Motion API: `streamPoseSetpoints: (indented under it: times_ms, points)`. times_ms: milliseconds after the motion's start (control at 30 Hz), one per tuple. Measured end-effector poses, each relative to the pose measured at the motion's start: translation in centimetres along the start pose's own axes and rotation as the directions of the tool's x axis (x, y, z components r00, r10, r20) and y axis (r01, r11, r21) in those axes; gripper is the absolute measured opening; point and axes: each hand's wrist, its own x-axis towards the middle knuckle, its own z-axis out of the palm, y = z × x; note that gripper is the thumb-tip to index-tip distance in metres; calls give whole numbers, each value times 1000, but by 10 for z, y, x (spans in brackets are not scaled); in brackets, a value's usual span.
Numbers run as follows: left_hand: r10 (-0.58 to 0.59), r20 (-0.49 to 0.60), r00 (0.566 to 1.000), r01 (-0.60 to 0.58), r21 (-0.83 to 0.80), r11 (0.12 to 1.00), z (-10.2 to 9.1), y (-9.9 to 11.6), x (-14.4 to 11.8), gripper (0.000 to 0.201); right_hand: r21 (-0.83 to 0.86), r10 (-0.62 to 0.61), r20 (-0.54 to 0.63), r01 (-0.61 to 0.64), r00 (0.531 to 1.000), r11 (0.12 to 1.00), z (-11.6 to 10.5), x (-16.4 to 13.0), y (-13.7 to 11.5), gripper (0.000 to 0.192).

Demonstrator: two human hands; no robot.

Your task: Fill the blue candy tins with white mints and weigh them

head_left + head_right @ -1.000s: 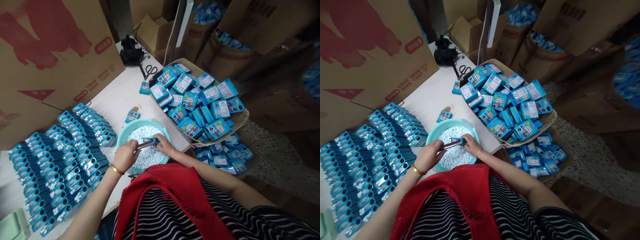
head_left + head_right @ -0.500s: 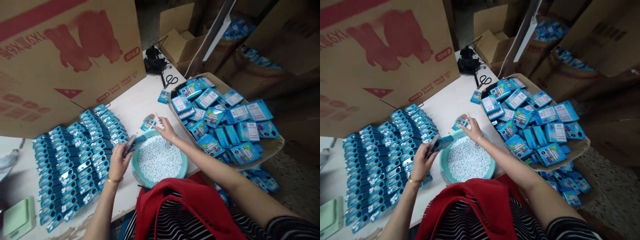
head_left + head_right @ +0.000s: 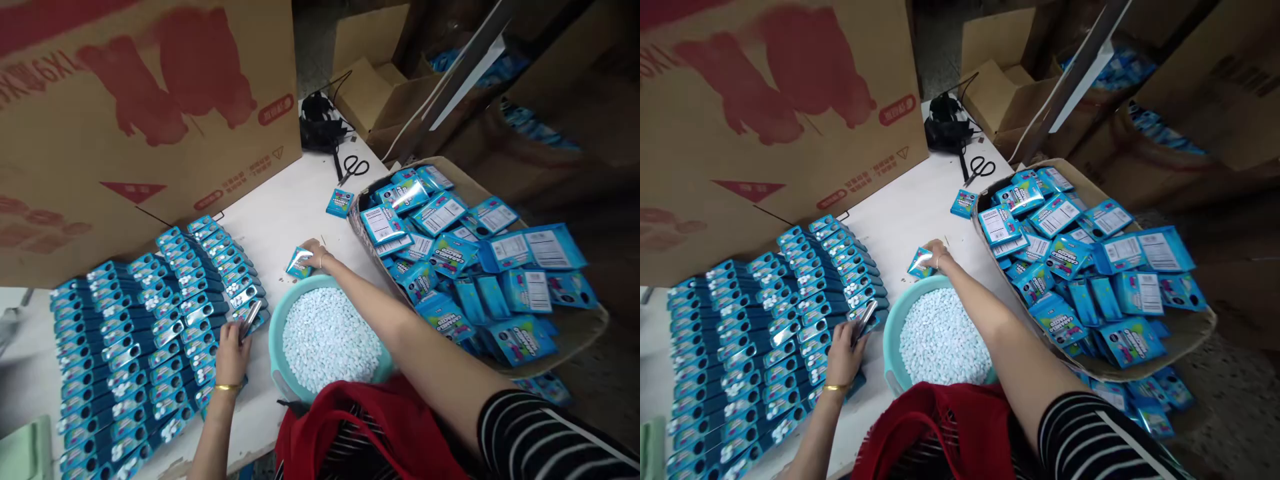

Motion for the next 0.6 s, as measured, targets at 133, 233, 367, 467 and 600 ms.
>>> streamPoseSetpoints:
  times_ms: [133,233,367,467,600]
  points:
    - [-8,-168,986,9,6,1000,-4,15,-2,44,57,-47,-85,52,995,997,-24,-14,-4,31]
    - [158,-48,986,-161,-88,983,-5,42,-8,33,244,-198,-261,263,945,933,-57,-48,-3,49]
    - [364,290,885,-334,-149,931,32,87,1,31,538,-166,-337,335,927,773,-96,-117,6,44]
    - [371,393,841,-388,-39,921,76,113,16,37,694,-50,-246,212,968,688,-112,-173,21,38]
    - [438,437,786,-455,-71,888,111,128,15,40,761,76,-216,119,974,638,-119,-232,46,44]
